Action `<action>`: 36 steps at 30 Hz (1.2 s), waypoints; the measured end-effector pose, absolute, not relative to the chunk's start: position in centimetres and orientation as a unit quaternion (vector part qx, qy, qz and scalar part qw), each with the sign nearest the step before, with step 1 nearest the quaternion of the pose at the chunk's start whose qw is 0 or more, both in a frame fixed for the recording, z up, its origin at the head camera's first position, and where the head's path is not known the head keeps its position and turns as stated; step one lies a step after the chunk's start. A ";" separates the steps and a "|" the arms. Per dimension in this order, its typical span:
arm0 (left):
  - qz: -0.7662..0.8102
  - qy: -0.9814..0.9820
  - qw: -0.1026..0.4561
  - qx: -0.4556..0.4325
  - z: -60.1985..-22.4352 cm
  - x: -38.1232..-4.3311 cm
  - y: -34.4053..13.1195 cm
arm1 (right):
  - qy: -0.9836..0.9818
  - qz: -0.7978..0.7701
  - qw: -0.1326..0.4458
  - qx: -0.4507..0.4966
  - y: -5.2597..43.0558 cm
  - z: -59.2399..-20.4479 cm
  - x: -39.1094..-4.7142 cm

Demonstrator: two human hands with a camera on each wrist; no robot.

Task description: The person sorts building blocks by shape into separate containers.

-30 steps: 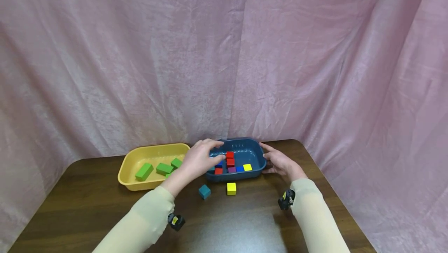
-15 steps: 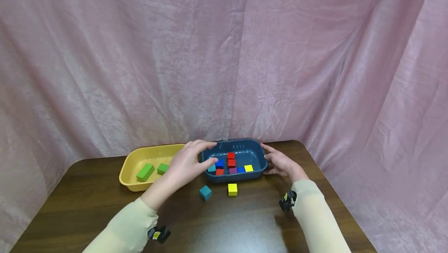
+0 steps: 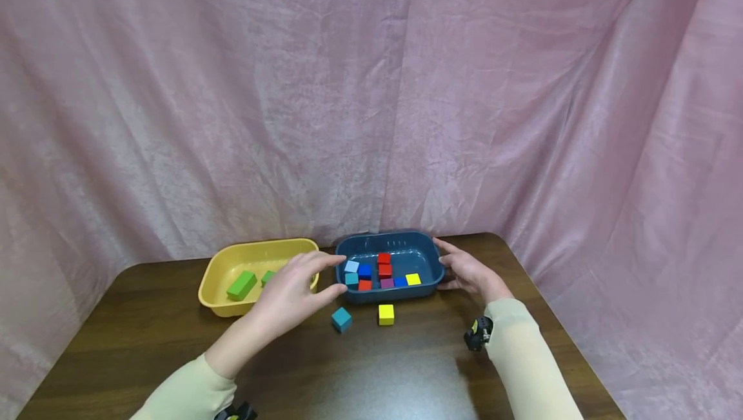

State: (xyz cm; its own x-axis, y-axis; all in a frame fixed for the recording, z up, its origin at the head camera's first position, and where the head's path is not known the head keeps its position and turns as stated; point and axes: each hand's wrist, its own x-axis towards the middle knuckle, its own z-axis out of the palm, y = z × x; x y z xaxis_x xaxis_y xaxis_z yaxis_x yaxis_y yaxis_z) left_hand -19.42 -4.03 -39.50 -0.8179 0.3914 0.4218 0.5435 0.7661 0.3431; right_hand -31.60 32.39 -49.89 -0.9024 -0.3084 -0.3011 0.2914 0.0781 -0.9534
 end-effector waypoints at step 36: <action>-0.162 -0.968 0.079 -0.173 -50.7 -20.8 -5.5 | 0.701 -0.679 0.218 -0.002 32.3 -49.8 -31.8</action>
